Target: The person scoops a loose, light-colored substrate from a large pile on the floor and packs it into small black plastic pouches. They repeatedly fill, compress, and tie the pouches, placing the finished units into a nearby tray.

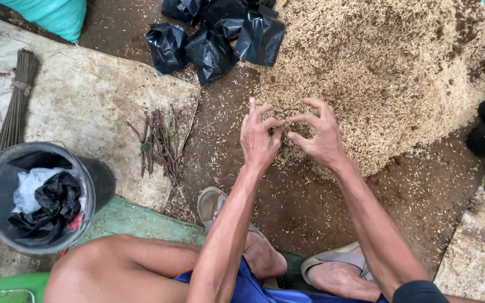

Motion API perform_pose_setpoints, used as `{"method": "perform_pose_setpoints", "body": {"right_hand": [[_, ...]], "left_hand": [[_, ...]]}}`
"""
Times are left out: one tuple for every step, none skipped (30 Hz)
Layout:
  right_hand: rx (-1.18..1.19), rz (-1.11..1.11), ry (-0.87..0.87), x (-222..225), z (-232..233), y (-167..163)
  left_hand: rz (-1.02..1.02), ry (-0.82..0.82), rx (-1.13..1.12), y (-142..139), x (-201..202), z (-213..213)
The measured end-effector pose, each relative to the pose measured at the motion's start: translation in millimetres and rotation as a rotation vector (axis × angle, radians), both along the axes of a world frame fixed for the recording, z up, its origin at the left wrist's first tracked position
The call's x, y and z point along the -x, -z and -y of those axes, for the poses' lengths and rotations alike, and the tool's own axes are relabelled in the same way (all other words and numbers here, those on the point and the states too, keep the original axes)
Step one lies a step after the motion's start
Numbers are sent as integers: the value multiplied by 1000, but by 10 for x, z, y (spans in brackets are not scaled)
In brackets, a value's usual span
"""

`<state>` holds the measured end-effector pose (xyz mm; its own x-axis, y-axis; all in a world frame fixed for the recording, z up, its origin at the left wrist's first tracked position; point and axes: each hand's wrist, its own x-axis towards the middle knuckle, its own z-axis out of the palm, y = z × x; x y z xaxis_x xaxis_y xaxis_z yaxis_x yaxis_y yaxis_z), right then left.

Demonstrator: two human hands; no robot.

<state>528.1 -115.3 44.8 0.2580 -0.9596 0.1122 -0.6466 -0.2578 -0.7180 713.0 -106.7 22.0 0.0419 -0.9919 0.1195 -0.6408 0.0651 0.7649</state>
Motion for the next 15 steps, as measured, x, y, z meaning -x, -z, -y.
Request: {"method": "perform_pose_setpoints", "body": {"right_hand": [[72, -58, -15, -17, 28, 53], [142, -117, -28, -26, 54, 108], [152, -136, -34, -30, 63, 156], [162, -154, -43, -52, 79, 196], [175, -172, -53, -78, 93, 223], [186, -168, -42, -96, 102, 233], [197, -161, -31, -110, 107, 226], [218, -155, -19, -114, 101, 205], [205, -148, -22, -108, 99, 172], [194, -140, -27, -88, 89, 129], [181, -130, -32, -61, 82, 87], [121, -121, -21, -29, 73, 52], [53, -112, -8, 8, 57, 27], [-15, -104, 7, 37, 48, 17], [-18, -180, -32, 50, 42, 25]], "left_hand": [[29, 8, -13, 10, 6, 18], [58, 17, -27, 14, 14, 29], [112, 43, -37, 9, 22, 34], [165, 66, -47, -5, 30, 49], [219, 88, -54, -26, 35, 72], [269, 99, -54, -53, 48, 88], [321, 108, -54, -82, 65, 103], [373, 118, -43, -109, 79, 127], [337, 123, -55, -129, 81, 150], [302, 128, -64, -139, 81, 152], [268, 133, -75, -136, 75, 151], [209, 118, -39, -119, 62, 126], [150, 107, -9, -90, 43, 73], [88, 98, 19, -49, 30, 26], [26, 79, 71, -5, 9, -14]]}}
